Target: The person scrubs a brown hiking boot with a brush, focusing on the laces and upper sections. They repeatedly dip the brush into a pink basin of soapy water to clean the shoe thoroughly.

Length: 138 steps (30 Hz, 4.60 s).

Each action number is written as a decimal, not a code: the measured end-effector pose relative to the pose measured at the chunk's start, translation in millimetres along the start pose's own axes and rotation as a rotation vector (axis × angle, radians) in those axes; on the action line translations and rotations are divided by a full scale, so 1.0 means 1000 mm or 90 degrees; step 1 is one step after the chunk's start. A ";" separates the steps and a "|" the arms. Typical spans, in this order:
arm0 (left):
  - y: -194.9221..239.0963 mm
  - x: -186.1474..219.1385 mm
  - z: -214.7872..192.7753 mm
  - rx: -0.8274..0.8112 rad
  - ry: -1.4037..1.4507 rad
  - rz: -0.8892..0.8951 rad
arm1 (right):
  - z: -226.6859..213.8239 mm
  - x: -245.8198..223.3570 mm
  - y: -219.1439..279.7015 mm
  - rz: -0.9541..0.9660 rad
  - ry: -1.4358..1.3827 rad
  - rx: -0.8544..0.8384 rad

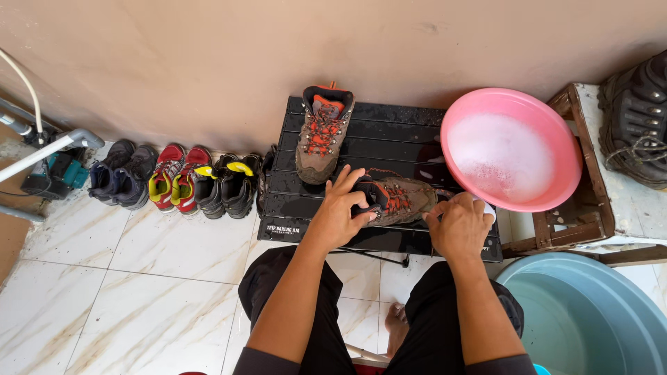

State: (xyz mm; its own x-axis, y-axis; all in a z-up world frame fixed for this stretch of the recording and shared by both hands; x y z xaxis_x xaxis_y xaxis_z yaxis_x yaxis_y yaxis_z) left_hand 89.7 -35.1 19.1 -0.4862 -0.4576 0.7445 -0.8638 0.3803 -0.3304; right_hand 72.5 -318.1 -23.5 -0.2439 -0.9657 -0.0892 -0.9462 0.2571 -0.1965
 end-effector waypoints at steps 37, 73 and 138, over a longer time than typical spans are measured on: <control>-0.008 0.001 0.000 -0.019 -0.018 -0.011 | -0.040 -0.131 0.053 -0.468 0.043 0.148; -0.007 -0.001 0.010 0.010 -0.050 0.022 | 0.039 -0.125 0.018 -0.300 0.194 -0.204; -0.002 0.007 0.036 -0.055 -0.303 0.004 | -0.041 -0.117 0.019 -0.250 0.006 -0.106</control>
State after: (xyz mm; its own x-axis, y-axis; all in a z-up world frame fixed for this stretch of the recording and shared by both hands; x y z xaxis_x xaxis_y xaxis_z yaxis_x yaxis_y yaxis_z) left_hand 83.0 -67.9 4.3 -0.5147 -0.7647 0.3877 -0.8566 0.4398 -0.2698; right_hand 74.5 -201.5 23.4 0.1411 -0.9895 -0.0303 -0.9888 -0.1394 -0.0538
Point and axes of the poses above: each hand's wrist, its own y-axis away from the middle knuckle, its own z-axis out of the palm, x = y × z, the point moved 10 cm from there along -y, towards the middle knuckle, and after that the axes turned 5 degrees about z, right-handed, at the moved point
